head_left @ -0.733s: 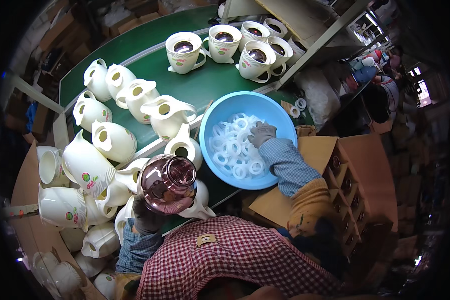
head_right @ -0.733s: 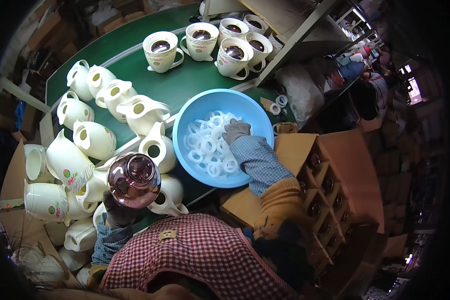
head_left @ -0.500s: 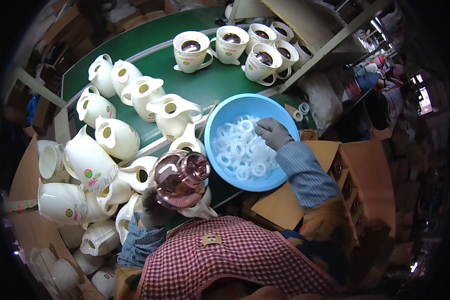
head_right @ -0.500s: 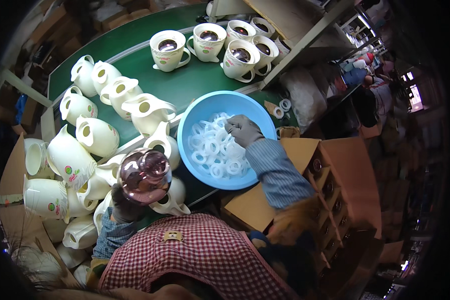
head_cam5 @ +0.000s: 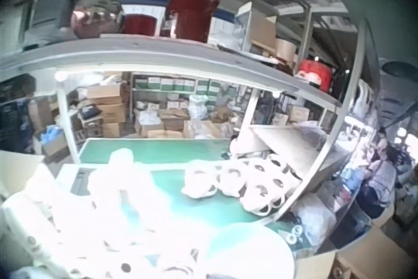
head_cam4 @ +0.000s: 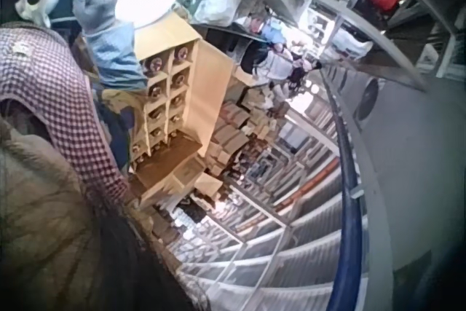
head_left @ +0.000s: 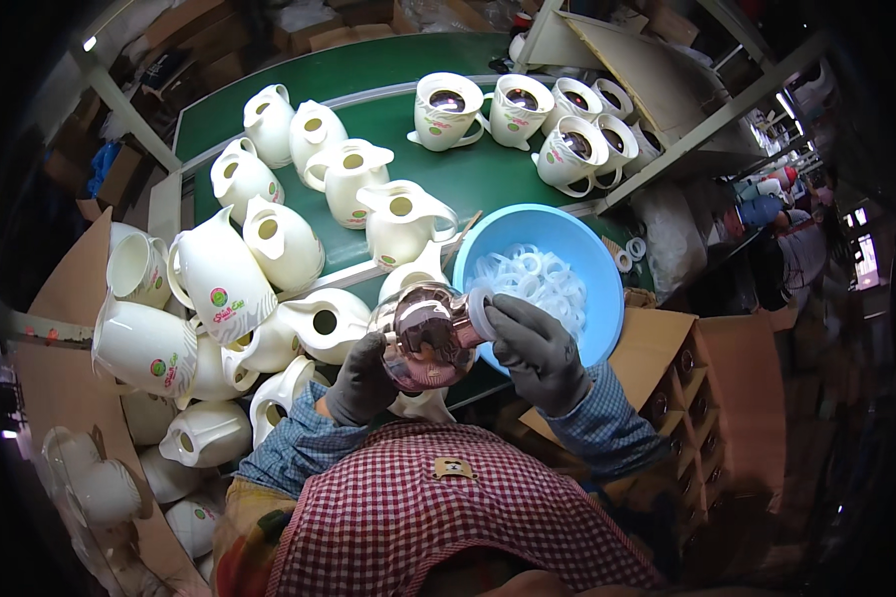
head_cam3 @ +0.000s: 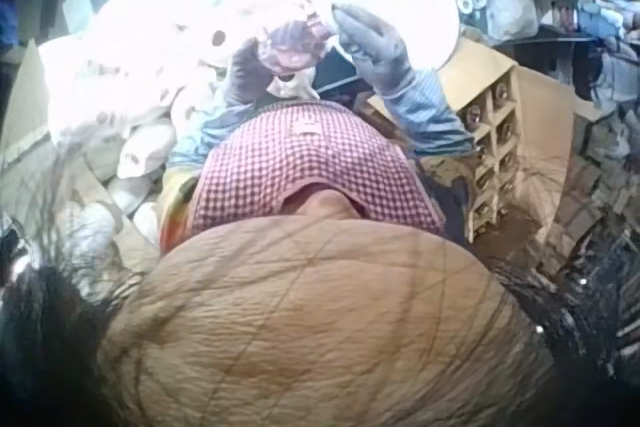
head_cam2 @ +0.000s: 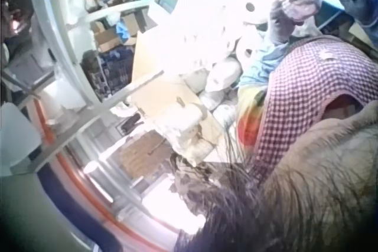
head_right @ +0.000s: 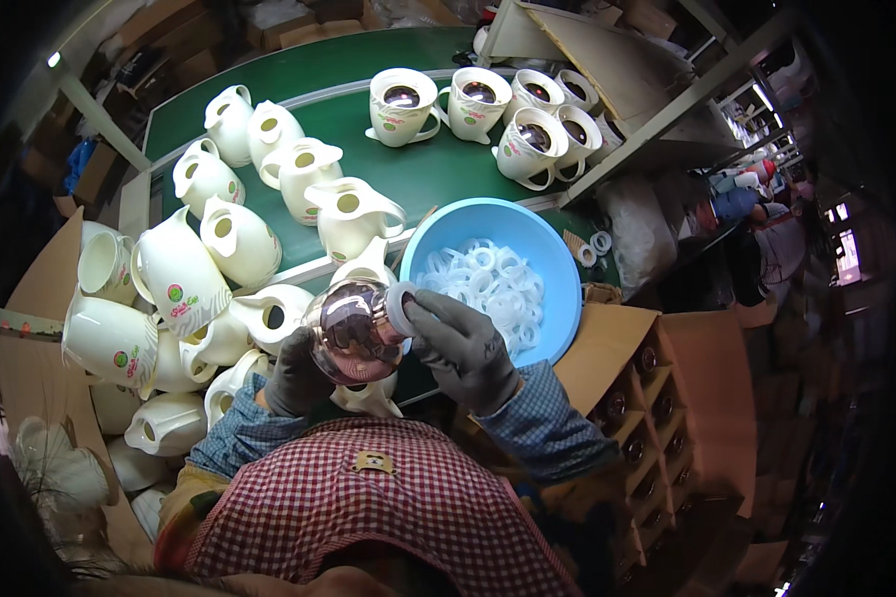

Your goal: The person repeatedly picks up white plastic kettle bodies and inserts small translucent plastic rings into the spout openings. The person then places the assembled kettles onto a green conveyor belt. The person wears gloves and works at a table with a blue basin of rings and a pile of kettle bodies.

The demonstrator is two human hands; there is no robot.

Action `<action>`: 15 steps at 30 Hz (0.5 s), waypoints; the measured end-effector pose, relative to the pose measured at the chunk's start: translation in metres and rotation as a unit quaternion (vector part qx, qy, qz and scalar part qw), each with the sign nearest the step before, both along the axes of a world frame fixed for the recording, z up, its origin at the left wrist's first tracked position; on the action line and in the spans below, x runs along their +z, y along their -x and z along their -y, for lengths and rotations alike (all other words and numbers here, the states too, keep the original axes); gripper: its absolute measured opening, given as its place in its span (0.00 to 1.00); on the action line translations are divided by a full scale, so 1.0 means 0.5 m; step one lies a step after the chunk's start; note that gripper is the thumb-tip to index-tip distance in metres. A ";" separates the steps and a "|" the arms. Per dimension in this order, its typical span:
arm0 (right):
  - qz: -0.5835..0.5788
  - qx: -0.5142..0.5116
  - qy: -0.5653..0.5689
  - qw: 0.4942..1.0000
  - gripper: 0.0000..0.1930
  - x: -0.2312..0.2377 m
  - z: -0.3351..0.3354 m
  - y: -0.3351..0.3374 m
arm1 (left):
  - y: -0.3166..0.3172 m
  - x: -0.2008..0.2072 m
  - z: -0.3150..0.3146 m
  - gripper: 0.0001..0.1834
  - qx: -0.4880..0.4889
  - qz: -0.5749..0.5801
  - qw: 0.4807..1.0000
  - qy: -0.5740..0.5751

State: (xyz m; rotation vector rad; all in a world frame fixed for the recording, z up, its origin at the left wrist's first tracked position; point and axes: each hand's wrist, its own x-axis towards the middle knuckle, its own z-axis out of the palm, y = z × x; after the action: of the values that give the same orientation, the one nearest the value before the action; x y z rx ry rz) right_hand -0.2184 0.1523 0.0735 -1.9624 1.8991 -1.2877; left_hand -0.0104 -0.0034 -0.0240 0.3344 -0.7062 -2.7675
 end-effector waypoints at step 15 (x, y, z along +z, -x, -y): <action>0.003 -0.035 -0.018 0.999 0.40 -0.055 0.045 -0.018 | -0.033 0.003 -0.010 0.54 0.066 0.039 0.994 0.083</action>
State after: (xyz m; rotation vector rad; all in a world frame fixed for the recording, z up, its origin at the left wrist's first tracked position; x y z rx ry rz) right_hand -0.2093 0.1300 0.0460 -1.8870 1.9914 -1.2660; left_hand 0.0062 0.0014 -0.0227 0.4400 -0.8937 -2.5628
